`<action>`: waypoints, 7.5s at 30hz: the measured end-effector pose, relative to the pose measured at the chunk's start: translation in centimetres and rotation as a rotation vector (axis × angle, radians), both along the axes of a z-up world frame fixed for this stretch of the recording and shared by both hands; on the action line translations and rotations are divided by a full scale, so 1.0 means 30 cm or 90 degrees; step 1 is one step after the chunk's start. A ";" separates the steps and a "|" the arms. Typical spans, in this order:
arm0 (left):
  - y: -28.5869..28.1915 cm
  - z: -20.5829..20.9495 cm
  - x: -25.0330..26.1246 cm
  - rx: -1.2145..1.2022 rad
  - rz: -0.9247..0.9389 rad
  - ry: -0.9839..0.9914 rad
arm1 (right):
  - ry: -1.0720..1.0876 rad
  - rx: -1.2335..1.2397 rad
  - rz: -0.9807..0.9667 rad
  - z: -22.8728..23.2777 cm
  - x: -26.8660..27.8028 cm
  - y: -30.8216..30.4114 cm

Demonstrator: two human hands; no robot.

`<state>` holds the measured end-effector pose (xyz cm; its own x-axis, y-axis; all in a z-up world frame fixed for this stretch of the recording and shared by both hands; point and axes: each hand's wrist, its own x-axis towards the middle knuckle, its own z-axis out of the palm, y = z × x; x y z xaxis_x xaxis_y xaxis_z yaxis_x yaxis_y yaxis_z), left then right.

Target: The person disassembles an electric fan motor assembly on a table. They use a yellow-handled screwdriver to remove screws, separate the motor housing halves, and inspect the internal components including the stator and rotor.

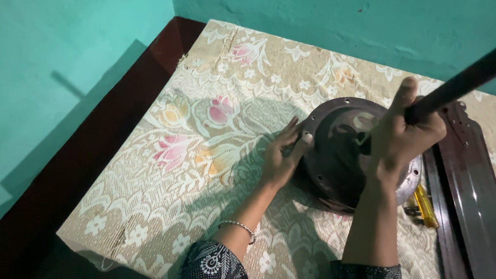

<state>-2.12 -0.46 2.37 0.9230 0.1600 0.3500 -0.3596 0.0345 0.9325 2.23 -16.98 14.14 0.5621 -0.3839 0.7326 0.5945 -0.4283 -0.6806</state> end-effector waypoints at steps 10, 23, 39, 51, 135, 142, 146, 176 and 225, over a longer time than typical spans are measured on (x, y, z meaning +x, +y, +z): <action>0.013 -0.008 -0.007 0.109 0.053 -0.029 | 0.056 0.013 0.008 0.000 -0.010 0.028; 0.027 -0.053 0.015 0.147 0.049 -0.040 | 0.075 -0.029 -0.015 -0.026 0.015 0.014; 0.027 0.013 -0.013 0.150 0.066 0.030 | 0.081 -0.090 -0.097 -0.034 0.002 0.024; 0.014 -0.028 0.010 0.171 0.047 -0.063 | 0.078 -0.048 -0.067 -0.035 0.003 0.016; 0.007 -0.061 0.017 0.084 0.018 0.072 | 0.322 -0.084 0.112 -0.061 -0.065 -0.074; 0.009 -0.033 0.005 0.114 0.028 0.102 | 0.301 -0.075 0.164 -0.132 -0.034 -0.074; 0.004 -0.013 0.001 0.147 0.038 0.146 | 0.296 -0.080 0.128 -0.151 -0.027 -0.070; -0.021 -0.130 0.149 -0.164 -0.062 0.242 | 0.556 0.018 0.030 -0.430 -0.038 -0.431; -0.183 -0.008 -0.097 0.044 0.317 0.044 | 0.512 -0.042 0.185 -0.196 -0.118 -0.537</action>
<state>-5.03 -5.94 2.12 0.7616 0.5660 0.3157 -0.2538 -0.1877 0.9489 -1.30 -33.11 8.26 0.9898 -0.1148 0.0849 0.0341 -0.3870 -0.9214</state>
